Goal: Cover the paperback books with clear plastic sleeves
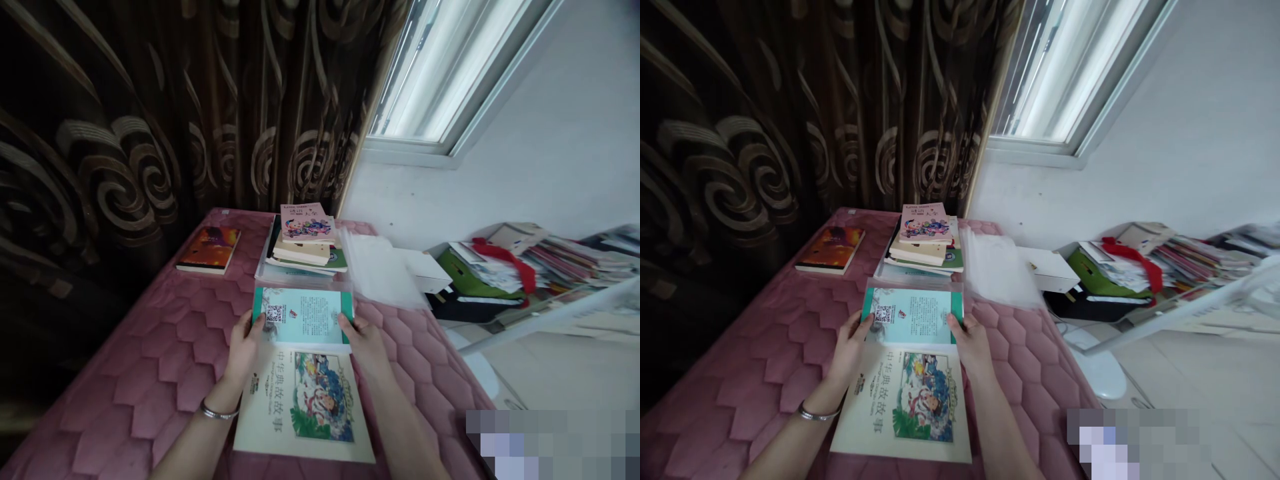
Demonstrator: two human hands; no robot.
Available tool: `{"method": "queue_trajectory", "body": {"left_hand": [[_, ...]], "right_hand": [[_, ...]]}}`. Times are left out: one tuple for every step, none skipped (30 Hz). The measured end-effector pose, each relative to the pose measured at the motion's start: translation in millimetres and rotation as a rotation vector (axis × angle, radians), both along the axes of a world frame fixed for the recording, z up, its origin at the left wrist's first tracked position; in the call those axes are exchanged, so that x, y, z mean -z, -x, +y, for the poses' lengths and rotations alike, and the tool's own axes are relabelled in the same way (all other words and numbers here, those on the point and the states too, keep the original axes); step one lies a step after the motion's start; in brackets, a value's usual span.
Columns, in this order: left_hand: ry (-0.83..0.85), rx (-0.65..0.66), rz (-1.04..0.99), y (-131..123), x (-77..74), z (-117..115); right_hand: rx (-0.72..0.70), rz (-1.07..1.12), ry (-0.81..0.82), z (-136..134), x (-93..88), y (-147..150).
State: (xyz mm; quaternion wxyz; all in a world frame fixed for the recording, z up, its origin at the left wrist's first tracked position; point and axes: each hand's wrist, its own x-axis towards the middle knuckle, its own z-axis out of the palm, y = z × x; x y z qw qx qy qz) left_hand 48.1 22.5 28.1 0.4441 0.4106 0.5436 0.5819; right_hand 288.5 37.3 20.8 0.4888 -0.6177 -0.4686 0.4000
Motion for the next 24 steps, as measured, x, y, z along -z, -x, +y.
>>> {"method": "queue_trajectory", "body": {"left_hand": [[-0.003,0.007,0.006,0,0.7,1],[-0.007,0.015,0.021,0,1.6,1],[-0.011,0.018,0.045,1,2.6,2],[-0.017,0.015,0.075,1,3.7,2],[-0.024,0.008,0.107,1,4.7,3],[-0.029,0.002,0.136,2,5.7,3],[-0.031,-0.003,0.160,2,6.6,3],[-0.032,-0.004,0.177,2,7.6,3],[-0.031,-0.004,0.189,2,8.4,3],[-0.031,-0.005,0.195,3,9.1,3],[-0.031,-0.009,0.198,2,9.5,3],[-0.030,-0.013,0.198,2,9.6,4],[-0.030,-0.018,0.193,2,9.2,4],[-0.031,-0.021,0.184,2,8.5,4],[-0.033,-0.021,0.171,2,7.5,3],[-0.036,-0.020,0.154,1,6.2,3],[-0.036,-0.016,0.134,1,4.8,3],[-0.034,-0.012,0.112,1,3.5,2],[-0.027,-0.005,0.086,0,2.5,1],[-0.019,0.001,0.063,0,1.8,1],[-0.011,0.004,0.045,0,1.5,0],[-0.007,0.003,0.035,0,1.6,0],[-0.006,-0.001,0.031,0,2.1,0],[-0.012,-0.005,0.033,1,2.9,1]], "right_hand": [[0.006,-0.013,-0.003,0,0.3,0],[0.008,-0.018,-0.009,1,0.7,-1],[0.006,-0.020,-0.011,1,1.1,-1],[0.002,-0.018,-0.010,1,1.5,-1],[-0.002,-0.011,-0.005,1,2.0,-1],[-0.007,-0.001,0.000,1,2.3,-1],[-0.010,0.012,0.001,1,2.4,-1],[-0.015,0.029,-0.002,1,2.2,-1],[-0.022,0.046,-0.008,1,1.4,0],[-0.028,0.064,-0.016,0,0.3,1],[-0.034,0.082,-0.021,0,-1.2,1],[-0.040,0.102,-0.022,0,-2.8,2],[-0.044,0.124,-0.021,-1,-4.3,2],[-0.045,0.141,-0.022,-1,-5.3,3],[-0.043,0.148,-0.026,-1,-5.7,3],[-0.042,0.142,-0.031,0,-5.3,3],[-0.039,0.122,-0.036,0,-4.0,2],[-0.040,0.093,-0.039,1,-2.2,1],[-0.044,0.062,-0.041,1,0.2,0],[-0.054,0.033,-0.042,2,2.7,-1],[-0.067,0.008,-0.043,2,5.1,-3],[-0.076,-0.018,-0.044,3,7.3,-4],[-0.081,-0.047,-0.045,3,9.0,-5],[-0.080,-0.076,-0.046,3,10.3,-5]]}}
